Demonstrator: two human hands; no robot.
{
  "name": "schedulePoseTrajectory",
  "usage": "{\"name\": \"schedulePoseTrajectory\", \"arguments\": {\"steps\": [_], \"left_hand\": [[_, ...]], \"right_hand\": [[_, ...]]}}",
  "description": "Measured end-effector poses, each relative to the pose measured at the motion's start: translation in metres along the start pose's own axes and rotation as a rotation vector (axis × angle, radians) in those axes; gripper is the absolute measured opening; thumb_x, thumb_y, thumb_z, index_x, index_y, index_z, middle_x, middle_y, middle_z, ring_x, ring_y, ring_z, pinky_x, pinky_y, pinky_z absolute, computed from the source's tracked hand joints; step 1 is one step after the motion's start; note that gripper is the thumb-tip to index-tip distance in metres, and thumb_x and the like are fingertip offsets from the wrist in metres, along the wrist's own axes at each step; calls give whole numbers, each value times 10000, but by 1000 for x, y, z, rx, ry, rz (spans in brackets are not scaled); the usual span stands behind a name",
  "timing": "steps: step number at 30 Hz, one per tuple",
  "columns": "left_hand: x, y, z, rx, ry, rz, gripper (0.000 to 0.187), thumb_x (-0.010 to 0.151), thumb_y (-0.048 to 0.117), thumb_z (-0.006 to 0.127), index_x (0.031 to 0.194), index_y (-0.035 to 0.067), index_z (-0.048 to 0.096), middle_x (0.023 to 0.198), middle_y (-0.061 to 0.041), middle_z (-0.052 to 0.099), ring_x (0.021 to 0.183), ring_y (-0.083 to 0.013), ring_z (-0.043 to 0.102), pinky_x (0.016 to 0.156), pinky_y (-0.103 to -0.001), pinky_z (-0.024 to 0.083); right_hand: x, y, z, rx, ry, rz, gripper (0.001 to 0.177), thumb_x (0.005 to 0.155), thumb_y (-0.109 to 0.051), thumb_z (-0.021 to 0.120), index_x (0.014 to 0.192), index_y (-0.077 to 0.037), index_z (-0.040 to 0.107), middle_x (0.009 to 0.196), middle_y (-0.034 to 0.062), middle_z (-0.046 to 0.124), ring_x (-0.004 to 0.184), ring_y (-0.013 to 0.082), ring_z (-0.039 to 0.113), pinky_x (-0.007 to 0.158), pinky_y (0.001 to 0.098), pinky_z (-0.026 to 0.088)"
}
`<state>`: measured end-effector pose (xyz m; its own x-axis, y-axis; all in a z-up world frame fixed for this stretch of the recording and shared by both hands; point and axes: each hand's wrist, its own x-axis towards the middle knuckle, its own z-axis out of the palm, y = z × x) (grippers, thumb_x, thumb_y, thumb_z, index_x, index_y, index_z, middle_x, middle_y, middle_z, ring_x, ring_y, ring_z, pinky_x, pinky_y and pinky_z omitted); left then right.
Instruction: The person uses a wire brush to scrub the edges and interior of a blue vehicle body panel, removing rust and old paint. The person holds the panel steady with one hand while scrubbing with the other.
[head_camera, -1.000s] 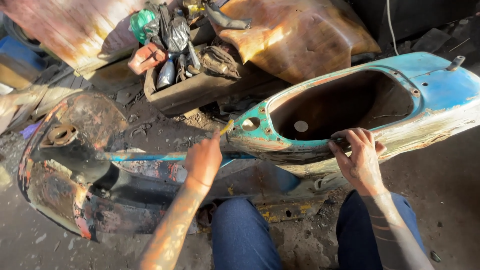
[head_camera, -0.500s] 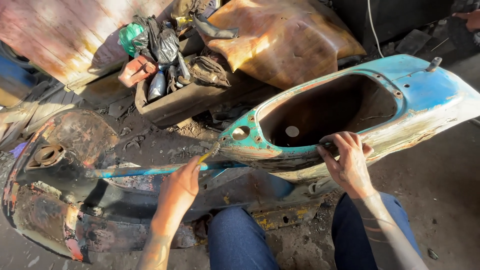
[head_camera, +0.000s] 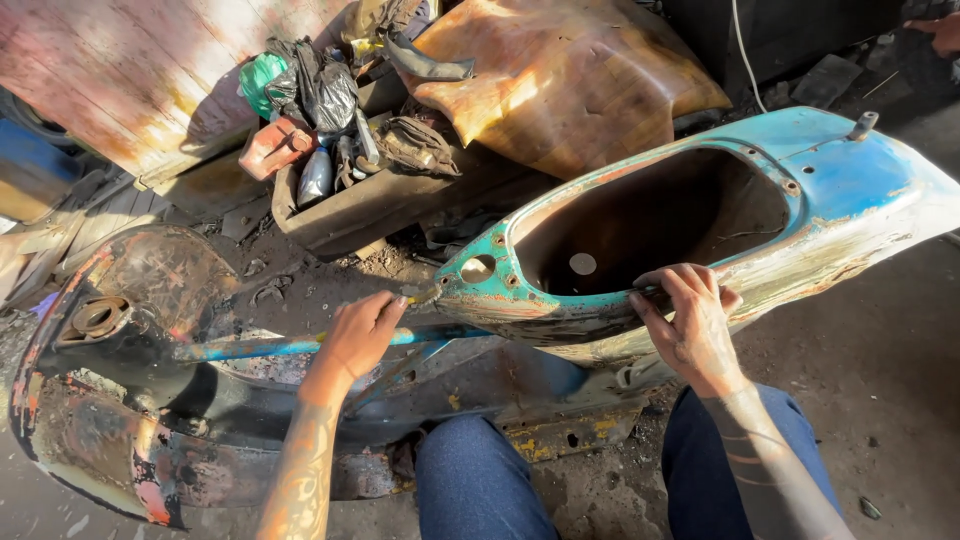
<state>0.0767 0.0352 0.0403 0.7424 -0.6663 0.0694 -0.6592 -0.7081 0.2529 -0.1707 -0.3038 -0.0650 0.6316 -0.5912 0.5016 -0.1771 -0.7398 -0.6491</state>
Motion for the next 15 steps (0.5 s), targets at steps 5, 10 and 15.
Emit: {"name": "schedulePoseTrajectory", "arguments": {"steps": [5, 10, 15], "left_hand": [[15, 0, 0, 38, 2, -28, 549, 1080, 538, 448, 797, 97, 611, 690, -122, 649, 751, -385, 662, 887, -463, 421], [23, 14, -14, -15, -39, -62, 560, 1093, 517, 475, 776, 82, 626, 635, -108, 618, 700, -352, 618, 859, -459, 381], [33, 15, -15, 12, -63, -30, 553, 1075, 526, 511, 704, 126, 604, 583, -70, 577, 651, -310, 597, 854, -426, 350]], "right_hand": [[0, 1, -1, 3, -5, -2, 222, 951, -457, 699, 1069, -271, 675, 1015, -45, 612, 1213, 190, 550, 942, 432, 300], [0, 0, -3, 5, -17, 8, 230, 958, -469, 685, 1076, -271, 676, 1021, -46, 615, 1216, 188, 548, 949, 438, 301], [1, 4, -1, 8, -31, 14, 210, 943, -451, 696, 1076, -290, 680, 1045, -64, 626, 1224, 171, 542, 966, 424, 292]]}}
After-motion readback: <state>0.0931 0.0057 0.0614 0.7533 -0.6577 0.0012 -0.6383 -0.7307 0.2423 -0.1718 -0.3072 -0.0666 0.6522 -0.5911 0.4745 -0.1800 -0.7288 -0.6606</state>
